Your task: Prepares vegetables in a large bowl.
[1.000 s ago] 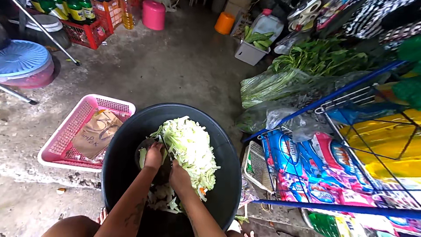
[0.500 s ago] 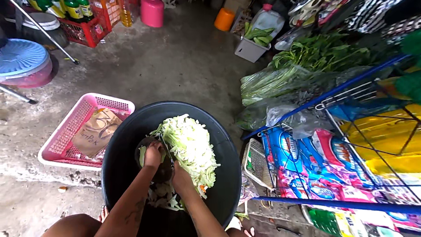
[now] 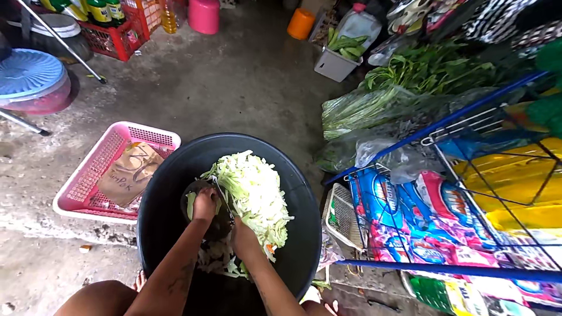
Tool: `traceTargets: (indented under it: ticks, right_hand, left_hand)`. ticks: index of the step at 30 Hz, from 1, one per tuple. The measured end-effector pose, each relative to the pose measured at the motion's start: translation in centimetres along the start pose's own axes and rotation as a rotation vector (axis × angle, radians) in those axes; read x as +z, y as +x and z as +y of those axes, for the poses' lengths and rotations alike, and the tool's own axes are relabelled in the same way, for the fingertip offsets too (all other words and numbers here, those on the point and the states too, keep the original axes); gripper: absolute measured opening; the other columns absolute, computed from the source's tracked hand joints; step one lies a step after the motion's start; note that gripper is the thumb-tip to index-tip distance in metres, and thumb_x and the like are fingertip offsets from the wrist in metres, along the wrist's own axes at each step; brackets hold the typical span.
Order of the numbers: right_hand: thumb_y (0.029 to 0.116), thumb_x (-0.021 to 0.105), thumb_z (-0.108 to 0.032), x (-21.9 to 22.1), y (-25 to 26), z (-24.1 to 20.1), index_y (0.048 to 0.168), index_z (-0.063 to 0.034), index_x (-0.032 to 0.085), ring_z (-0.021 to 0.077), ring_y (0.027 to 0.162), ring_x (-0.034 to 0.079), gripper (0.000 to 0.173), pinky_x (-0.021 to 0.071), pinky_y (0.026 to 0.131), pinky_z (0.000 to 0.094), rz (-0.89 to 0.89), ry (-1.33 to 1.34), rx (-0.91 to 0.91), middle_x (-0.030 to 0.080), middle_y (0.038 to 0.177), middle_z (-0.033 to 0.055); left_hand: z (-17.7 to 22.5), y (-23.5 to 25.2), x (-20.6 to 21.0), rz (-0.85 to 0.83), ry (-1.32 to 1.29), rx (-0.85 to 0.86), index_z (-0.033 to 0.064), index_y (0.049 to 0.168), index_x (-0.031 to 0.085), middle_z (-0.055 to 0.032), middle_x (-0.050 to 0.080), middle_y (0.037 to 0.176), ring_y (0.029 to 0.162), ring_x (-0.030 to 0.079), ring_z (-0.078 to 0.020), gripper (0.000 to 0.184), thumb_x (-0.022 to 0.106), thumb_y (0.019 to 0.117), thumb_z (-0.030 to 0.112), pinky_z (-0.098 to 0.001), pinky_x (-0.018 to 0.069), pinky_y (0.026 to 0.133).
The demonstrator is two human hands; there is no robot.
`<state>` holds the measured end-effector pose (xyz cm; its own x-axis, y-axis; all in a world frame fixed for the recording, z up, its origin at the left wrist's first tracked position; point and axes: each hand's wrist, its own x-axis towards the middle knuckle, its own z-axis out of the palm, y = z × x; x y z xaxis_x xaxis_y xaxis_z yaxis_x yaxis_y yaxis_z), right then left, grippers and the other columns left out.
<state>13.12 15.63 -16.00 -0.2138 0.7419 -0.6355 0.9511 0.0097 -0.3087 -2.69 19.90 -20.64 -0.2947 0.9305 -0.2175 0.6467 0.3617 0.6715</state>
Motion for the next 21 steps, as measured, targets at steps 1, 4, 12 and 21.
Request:
traceTargets:
  ticks: [1,4,12,21]
  right_hand:
    - [0.1122,0.035,-0.023,0.1,-0.2,-0.5,0.157,-0.0143,0.033,0.0382,0.115,0.069,0.046,0.0559,0.095,0.0563,-0.014,-0.016,0.021,0.069,0.124,0.0204]
    - [0.1102,0.036,-0.016,1.2,0.6,-1.3,0.16,-0.0151,0.028,0.0387,0.114,0.069,0.051,0.0565,0.095,0.0568,-0.006,-0.032,0.051,0.069,0.124,0.0204]
    - [0.1115,0.04,-0.022,0.1,2.9,3.5,0.154,-0.0073,0.037,0.0351,0.107,0.071,0.045,0.0559,0.095,0.0529,0.035,0.254,-0.103,0.068,0.121,0.0228]
    - [0.1105,0.036,-0.018,1.8,0.3,-1.4,0.157,-0.0154,0.031,0.0388,0.115,0.069,0.047,0.0567,0.094,0.057,-0.016,-0.009,0.064,0.069,0.123,0.0205]
  left_hand:
    - [0.1,0.0,0.0,0.0,0.007,-0.01,0.0001,0.119,0.07,-0.0192,0.064,0.134,0.13,0.059,-0.0307,0.023,0.055,0.1036,0.01,-0.0453,0.0451,0.113]
    - [0.3,0.0,-0.2,-0.014,0.019,-0.034,0.0002,0.119,0.07,-0.0187,0.063,0.135,0.13,0.059,-0.0309,0.024,0.055,0.1031,0.009,-0.045,0.0455,0.113]
    - [0.4,-0.4,-0.6,-0.016,-0.016,-0.048,0.0026,0.122,0.069,-0.0201,0.063,0.135,0.129,0.06,-0.0326,0.024,0.056,0.1041,0.011,-0.0472,0.0473,0.111]
    - [0.2,-0.5,-0.3,-0.039,0.028,-0.091,0.0023,0.124,0.068,-0.0186,0.062,0.137,0.129,0.06,-0.0318,0.027,0.052,0.1051,0.011,-0.0475,0.0473,0.111]
